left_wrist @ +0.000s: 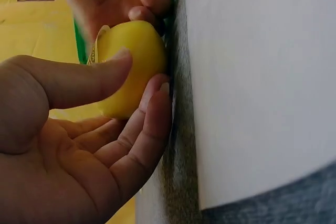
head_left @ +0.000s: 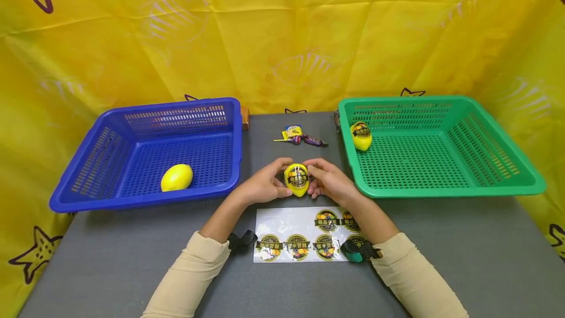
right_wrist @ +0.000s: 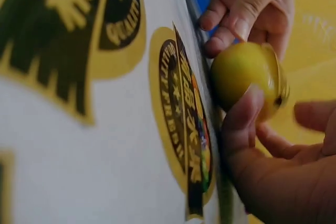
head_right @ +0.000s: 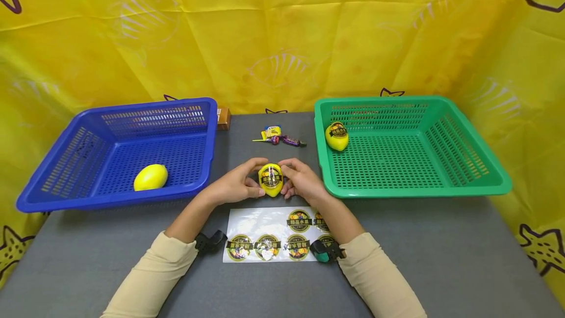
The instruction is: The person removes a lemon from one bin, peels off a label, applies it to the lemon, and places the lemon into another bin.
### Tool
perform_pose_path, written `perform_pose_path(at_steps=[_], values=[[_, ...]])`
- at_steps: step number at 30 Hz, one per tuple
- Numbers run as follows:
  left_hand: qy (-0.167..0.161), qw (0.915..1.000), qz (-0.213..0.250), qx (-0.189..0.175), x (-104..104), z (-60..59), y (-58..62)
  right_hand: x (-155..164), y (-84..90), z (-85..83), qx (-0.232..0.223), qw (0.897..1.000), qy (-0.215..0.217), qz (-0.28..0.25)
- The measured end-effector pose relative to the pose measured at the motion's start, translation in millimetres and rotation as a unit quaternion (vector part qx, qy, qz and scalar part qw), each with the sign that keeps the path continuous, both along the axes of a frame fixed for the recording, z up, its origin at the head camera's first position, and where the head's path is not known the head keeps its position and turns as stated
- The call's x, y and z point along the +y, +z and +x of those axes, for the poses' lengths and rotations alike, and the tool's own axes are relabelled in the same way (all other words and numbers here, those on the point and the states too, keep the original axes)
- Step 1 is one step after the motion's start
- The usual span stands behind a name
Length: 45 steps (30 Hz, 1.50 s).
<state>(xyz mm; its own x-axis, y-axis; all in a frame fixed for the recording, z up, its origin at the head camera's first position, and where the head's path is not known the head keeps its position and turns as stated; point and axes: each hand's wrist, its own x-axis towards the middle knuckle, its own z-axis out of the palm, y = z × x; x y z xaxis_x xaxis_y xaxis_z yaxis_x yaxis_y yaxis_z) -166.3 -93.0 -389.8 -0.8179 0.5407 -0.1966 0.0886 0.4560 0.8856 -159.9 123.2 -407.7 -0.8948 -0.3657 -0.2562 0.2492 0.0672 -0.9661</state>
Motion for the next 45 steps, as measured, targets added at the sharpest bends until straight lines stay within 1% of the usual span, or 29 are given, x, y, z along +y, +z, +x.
perform_pose_path(at_steps=[2,3,6,9,11,13,15,17,19,20,21,23,25,26,28,31,33,35,38,41,43,45], values=[[-0.003,0.9996,-0.017,0.021,2.2,1.7,1.4,-1.9,3.0,2.8,0.048,0.997,0.007,0.067],[-0.006,0.9992,-0.024,0.032,2.9,2.3,1.9,-2.9,4.2,4.2,0.077,0.992,0.014,0.103],[-0.021,0.9962,-0.052,0.066,4.3,4.6,4.9,-5.8,6.7,8.2,0.157,0.968,0.035,0.193],[-0.036,0.9918,-0.082,0.090,6.1,8.4,11.4,-9.1,9.1,12.2,0.211,0.945,0.037,0.246],[-0.043,0.9877,-0.103,0.110,7.0,12.3,17.7,-11.5,10.7,15.0,0.228,0.935,0.032,0.269],[-0.044,0.9811,-0.118,0.147,7.1,16.8,25.6,-14.1,13.7,18.4,0.239,0.926,0.025,0.292],[-0.031,0.9694,-0.130,0.206,5.9,21.7,35.1,-16.7,17.0,22.0,0.242,0.918,0.020,0.313],[-0.006,0.9511,-0.141,0.275,2.6,24.7,45.1,-19.1,20.6,26.0,0.243,0.913,0.018,0.326],[0.026,0.9313,-0.145,0.333,-2.8,24.9,53.1,-21.1,26.6,31.0,0.247,0.911,0.019,0.329],[0.042,0.9219,-0.149,0.355,-6.6,24.0,56.0,-21.7,29.9,33.6,0.252,0.911,0.020,0.327],[0.057,0.9130,-0.155,0.373,-10.7,22.3,57.5,-22.2,33.8,36.4,0.259,0.909,0.022,0.324],[0.084,0.8978,-0.174,0.396,-19.7,17.5,57.6,-22.6,43.8,42.2,0.279,0.906,0.028,0.317],[0.112,0.8880,-0.195,0.401,-27.5,12.8,55.1,-21.2,56.4,47.0,0.306,0.901,0.038,0.305],[0.124,0.8856,-0.207,0.397,-30.6,10.7,53.8,-19.5,63.2,48.9,0.318,0.898,0.041,0.300],[0.145,0.8843,-0.222,0.384,-34.2,7.5,51.2,-13.2,78.2,51.3,0.337,0.896,0.050,0.286],[0.164,0.8876,-0.230,0.364,-35.1,5.4,49.6,3.8,101.4,48.4,0.339,0.901,0.056,0.263],[0.170,0.8903,-0.233,0.353,-34.5,5.0,49.1,19.4,116.2,41.3,0.332,0.905,0.051,0.260],[0.173,0.8904,-0.237,0.348,-33.7,4.7,48.8,36.6,130.6,30.6,0.316,0.908,0.042,0.273],[0.173,0.8921,-0.245,0.338,-32.8,4.5,48.1,64.1,147.7,9.1,0.278,0.905,0.018,0.322],[0.169,0.8935,-0.252,0.331,-32.5,4.4,47.3,92.6,154.4,-19.1,0.230,0.902,0.009,0.365],[0.166,0.8945,-0.255,0.328,-32.5,4.5,47.3,110.0,151.7,-38.7,0.206,0.899,0.014,0.387],[0.164,0.8946,-0.258,0.326,-32.6,4.7,47.6,125.4,143.8,-56.5,0.181,0.899,0.033,0.397]])
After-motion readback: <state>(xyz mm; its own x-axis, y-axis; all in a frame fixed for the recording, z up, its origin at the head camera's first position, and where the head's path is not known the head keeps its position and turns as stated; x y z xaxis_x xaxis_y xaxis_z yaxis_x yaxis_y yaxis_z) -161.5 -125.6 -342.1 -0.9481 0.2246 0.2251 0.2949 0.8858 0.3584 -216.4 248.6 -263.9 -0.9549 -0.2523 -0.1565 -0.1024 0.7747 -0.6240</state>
